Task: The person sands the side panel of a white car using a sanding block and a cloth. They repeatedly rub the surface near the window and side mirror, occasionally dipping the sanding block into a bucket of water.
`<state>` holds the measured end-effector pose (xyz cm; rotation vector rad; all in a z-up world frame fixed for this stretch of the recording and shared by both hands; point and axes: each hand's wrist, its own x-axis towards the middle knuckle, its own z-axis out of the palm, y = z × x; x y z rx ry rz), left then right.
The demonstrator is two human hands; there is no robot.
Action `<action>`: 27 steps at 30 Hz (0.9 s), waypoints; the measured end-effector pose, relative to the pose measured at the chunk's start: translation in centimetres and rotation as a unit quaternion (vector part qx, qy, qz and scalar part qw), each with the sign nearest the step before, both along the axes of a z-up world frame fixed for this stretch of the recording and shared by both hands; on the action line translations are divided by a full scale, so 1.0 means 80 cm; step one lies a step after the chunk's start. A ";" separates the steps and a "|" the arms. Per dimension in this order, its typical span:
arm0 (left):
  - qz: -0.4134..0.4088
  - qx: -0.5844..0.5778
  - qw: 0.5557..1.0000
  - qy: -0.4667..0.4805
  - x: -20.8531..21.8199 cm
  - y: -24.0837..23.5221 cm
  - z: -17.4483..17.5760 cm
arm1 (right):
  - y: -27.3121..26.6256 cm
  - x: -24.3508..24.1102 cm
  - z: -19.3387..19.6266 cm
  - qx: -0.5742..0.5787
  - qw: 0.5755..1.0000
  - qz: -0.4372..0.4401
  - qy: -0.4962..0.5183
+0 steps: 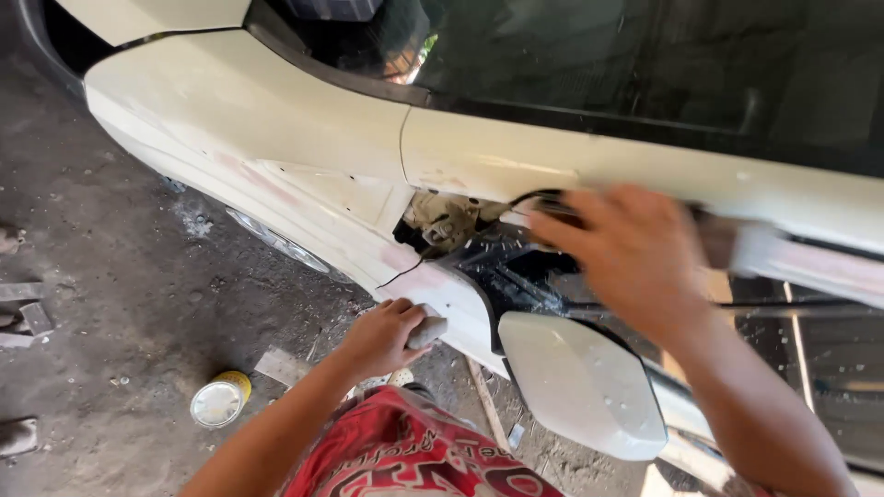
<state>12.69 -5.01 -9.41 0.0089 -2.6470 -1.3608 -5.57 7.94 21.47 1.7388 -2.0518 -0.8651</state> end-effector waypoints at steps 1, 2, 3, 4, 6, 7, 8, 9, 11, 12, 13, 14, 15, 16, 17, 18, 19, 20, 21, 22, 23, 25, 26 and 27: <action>0.018 0.005 1.000 -0.002 0.005 -0.003 -0.007 | 0.021 -0.009 0.014 -0.046 0.999 0.009 -0.004; 0.016 0.008 1.000 -0.002 0.007 -0.007 -0.014 | 0.023 -0.008 0.015 -0.044 0.999 0.008 -0.004; 0.028 0.006 0.999 0.018 0.009 -0.010 -0.020 | 0.028 -0.007 0.016 -0.023 0.998 -0.049 0.018; 0.043 0.006 0.998 0.038 0.011 -0.009 -0.026 | 0.032 -0.007 0.020 0.000 0.994 -0.104 0.041; 0.034 0.007 0.999 0.023 -0.002 0.000 -0.010 | -0.015 0.011 -0.010 -0.010 0.998 -0.064 0.012; 0.023 0.004 1.000 0.009 -0.007 0.004 -0.002 | -0.036 0.021 -0.026 -0.025 0.999 -0.025 -0.017; 0.020 0.001 1.000 0.009 -0.011 0.004 0.005 | -0.037 0.020 -0.027 -0.029 0.999 -0.028 -0.017; 0.005 -0.001 1.000 0.002 -0.014 0.004 0.013 | -0.039 0.018 -0.027 -0.024 1.000 -0.004 -0.005; -0.012 0.000 1.000 -0.006 -0.009 0.006 0.018 | -0.018 0.014 -0.017 -0.018 1.000 0.018 0.005; -0.002 0.007 1.000 0.017 -0.009 0.004 0.015 | -0.002 0.005 -0.004 -0.045 0.999 0.009 0.003; 0.009 0.013 0.999 0.040 -0.010 0.000 0.013 | 0.014 -0.005 0.009 -0.073 0.997 -0.001 0.000; 0.008 0.017 0.999 0.039 -0.003 -0.001 0.011 | 0.025 -0.009 0.015 -0.070 0.998 -0.002 -0.001; 0.019 0.026 0.999 0.041 0.003 -0.002 0.008 | 0.037 -0.013 0.022 -0.069 0.997 -0.031 0.012; 0.033 0.032 0.998 0.044 0.007 -0.004 0.005 | 0.047 -0.020 0.028 -0.071 0.995 -0.058 0.026; 0.035 0.033 0.998 0.044 0.001 -0.005 0.006 | 0.027 -0.011 0.013 -0.071 0.996 -0.056 0.027; 0.043 0.038 0.997 0.044 -0.004 -0.004 0.008 | 0.009 0.000 0.001 -0.082 0.996 -0.039 0.010; 0.051 0.042 0.997 0.044 -0.009 0.000 0.011 | -0.007 0.010 -0.011 -0.092 0.995 -0.022 -0.006; 0.042 0.039 0.997 0.042 -0.013 0.009 0.006 | -0.023 0.016 -0.037 -0.096 0.995 -0.032 -0.007; 0.055 0.062 0.996 0.028 -0.016 0.020 0.003 | -0.038 0.021 -0.061 -0.037 0.999 -0.013 -0.023; 0.067 0.077 0.995 0.018 -0.025 0.019 0.000 | -0.059 0.023 -0.084 0.013 0.999 0.006 -0.036; 0.056 0.065 0.996 0.021 -0.017 0.023 -0.007 | -0.052 0.038 -0.102 0.000 0.999 -0.005 -0.033; 0.137 0.236 0.961 -0.038 -0.029 0.018 -0.020 | -0.054 0.047 -0.133 -0.018 0.991 0.033 -0.130; 0.128 0.230 0.964 -0.036 -0.027 0.020 -0.031 | -0.053 0.057 -0.126 -0.025 0.991 0.025 -0.125; 0.146 0.405 0.902 -0.039 -0.027 0.022 -0.044 | -0.051 0.065 -0.121 -0.052 0.981 -0.005 -0.187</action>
